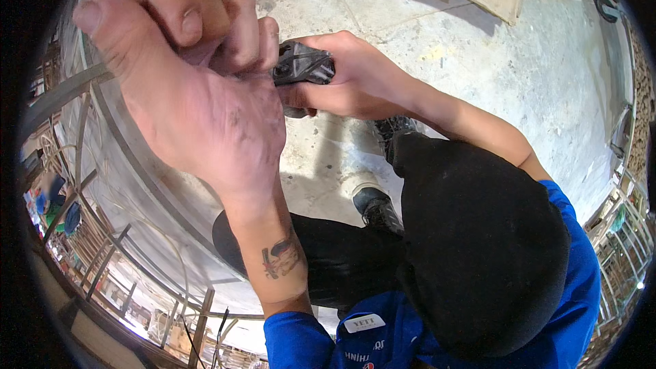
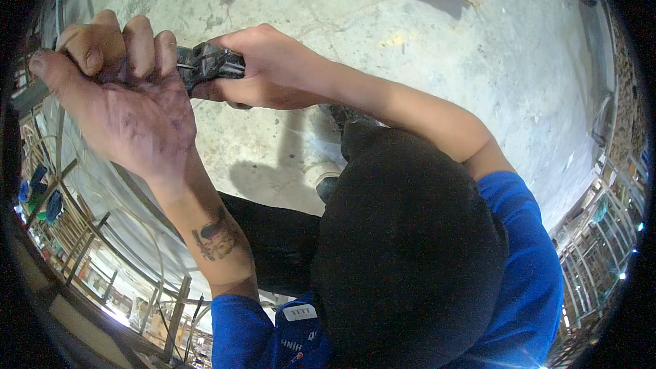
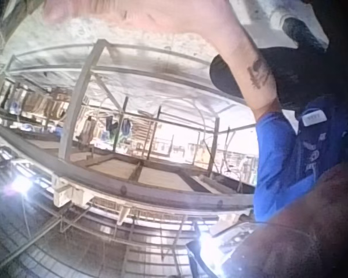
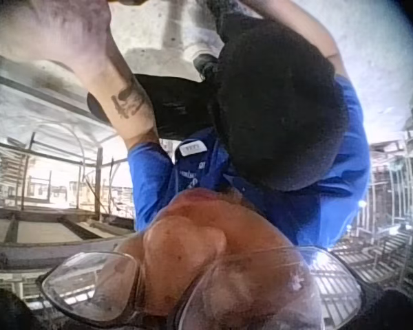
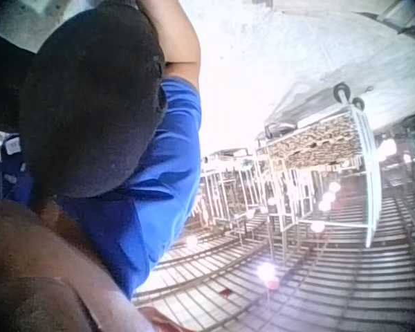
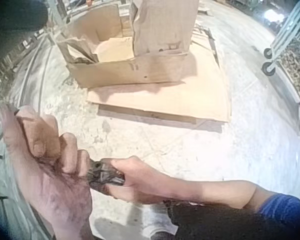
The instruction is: The person sits on the floor and repeatedly inserts a metal rod into a nail gun, then removes it, appearing to test or clear the mechanism. The person handles the nail gun and rod multiple times without completing a visible final state.
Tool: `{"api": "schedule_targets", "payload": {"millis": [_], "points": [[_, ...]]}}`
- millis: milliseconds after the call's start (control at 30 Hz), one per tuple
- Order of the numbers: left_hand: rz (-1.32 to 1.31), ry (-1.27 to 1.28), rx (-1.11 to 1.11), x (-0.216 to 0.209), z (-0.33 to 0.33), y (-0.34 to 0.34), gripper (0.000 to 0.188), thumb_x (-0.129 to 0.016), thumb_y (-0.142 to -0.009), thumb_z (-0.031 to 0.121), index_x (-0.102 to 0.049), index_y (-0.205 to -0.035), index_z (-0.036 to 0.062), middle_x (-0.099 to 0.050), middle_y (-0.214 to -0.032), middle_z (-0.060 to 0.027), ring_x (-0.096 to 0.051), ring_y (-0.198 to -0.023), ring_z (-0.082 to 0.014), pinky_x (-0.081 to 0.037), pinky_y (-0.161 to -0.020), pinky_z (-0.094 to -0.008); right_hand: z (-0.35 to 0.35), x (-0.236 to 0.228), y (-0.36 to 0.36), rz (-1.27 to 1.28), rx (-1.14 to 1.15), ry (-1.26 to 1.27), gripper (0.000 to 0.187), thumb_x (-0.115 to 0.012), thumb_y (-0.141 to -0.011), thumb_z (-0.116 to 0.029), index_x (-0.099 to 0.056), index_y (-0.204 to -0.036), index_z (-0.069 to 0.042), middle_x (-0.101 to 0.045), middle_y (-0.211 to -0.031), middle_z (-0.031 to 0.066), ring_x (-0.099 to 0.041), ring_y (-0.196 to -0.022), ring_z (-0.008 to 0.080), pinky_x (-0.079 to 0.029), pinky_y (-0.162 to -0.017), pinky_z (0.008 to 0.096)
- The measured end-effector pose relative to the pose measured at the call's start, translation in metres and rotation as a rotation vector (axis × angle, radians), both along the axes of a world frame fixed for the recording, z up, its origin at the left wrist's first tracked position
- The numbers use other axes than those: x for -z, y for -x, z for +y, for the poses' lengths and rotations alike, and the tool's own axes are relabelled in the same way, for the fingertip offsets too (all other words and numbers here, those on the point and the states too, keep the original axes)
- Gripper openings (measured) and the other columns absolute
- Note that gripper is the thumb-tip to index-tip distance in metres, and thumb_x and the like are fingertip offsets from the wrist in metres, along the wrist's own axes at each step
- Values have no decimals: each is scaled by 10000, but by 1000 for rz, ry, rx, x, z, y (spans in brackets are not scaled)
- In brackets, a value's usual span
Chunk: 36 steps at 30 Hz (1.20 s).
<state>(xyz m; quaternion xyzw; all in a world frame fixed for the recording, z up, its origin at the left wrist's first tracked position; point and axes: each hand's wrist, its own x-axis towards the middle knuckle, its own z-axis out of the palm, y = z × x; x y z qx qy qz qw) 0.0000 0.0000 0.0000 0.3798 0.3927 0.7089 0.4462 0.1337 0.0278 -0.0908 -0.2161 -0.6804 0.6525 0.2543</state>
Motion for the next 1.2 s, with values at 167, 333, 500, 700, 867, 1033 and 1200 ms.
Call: {"api": "schedule_targets", "payload": {"millis": [167, 333, 500, 700, 867, 1033, 1200], "points": [[21, 21, -201, -6, 2, -9, 466, -519, -1066, 454, -402, -740, 142, -296, -641, 29, -203, -510, -90, -192, -474, -273, 4, -2, 5, -16, 64, -198, 279, -777, -896, -253, -672, -954, -1, -683, -729, 178, -683, -647, 296, -529, -636, 378], [31, 16, -484, 5, 1, -19, 494, -554, -1053, 456, -393, -711, 137, -308, -627, 17, -214, -483, -88, -203, -452, -281, -7, 4, 7, -53, 46, -106, 286, -764, -882, -96, -658, -1121, 21, -728, -867, 134, -680, -773, 136, -546, -705, 336], [17, 19, -525, 7, -3, -15, 515, -576, -1038, 478, -395, -703, 131, -316, -621, 11, -216, -474, -87, -199, -445, -276, -9, 3, 9, -83, 52, -184, 251, -762, -875, -84, -662, -1082, 14, -712, -832, 145, -670, -753, 135, -530, -682, 345], [119, 4, -485, 6, -7, -10, 532, -515, -1051, 521, -374, -709, 138, -298, -631, 26, -199, -480, -87, -187, -445, -270, -9, 0, 15, -47, 49, -198, 223, -774, -863, -116, -660, -1019, -4, -699, -804, 148, -668, -728, 214, -525, -673, 374], [143, -47, -360, 1, -12, -4, 548, -470, -1044, 567, -348, -712, 149, -276, -629, 38, -192, -480, -79, -191, -437, -263, -1, -10, 14, 9, -29, -96, 220, -786, -867, -188, -663, -953, -27, -676, -783, 167, -667, -718, 350, -519, -691, 416], [87, -32, -433, -6, -10, -14, 532, -490, -1040, 559, -344, -724, 156, -286, -630, 43, -188, -478, -69, -204, -424, -261, -1, -15, 12, 1, -31, -78, 213, -778, -872, -171, -671, -970, -16, -670, -778, 180, -664, -708, 357, -520, -679, 403], [50, 6, -550, -6, -11, -19, 493, -553, -1052, 475, -359, -734, 152, -309, -633, 45, -203, -484, -66, -209, -428, -259, -3, -13, 14, -25, 11, -106, 208, -777, -866, -158, -662, -956, -9, -669, -785, 188, -664, -714, 378, -518, -669, 410]]}}
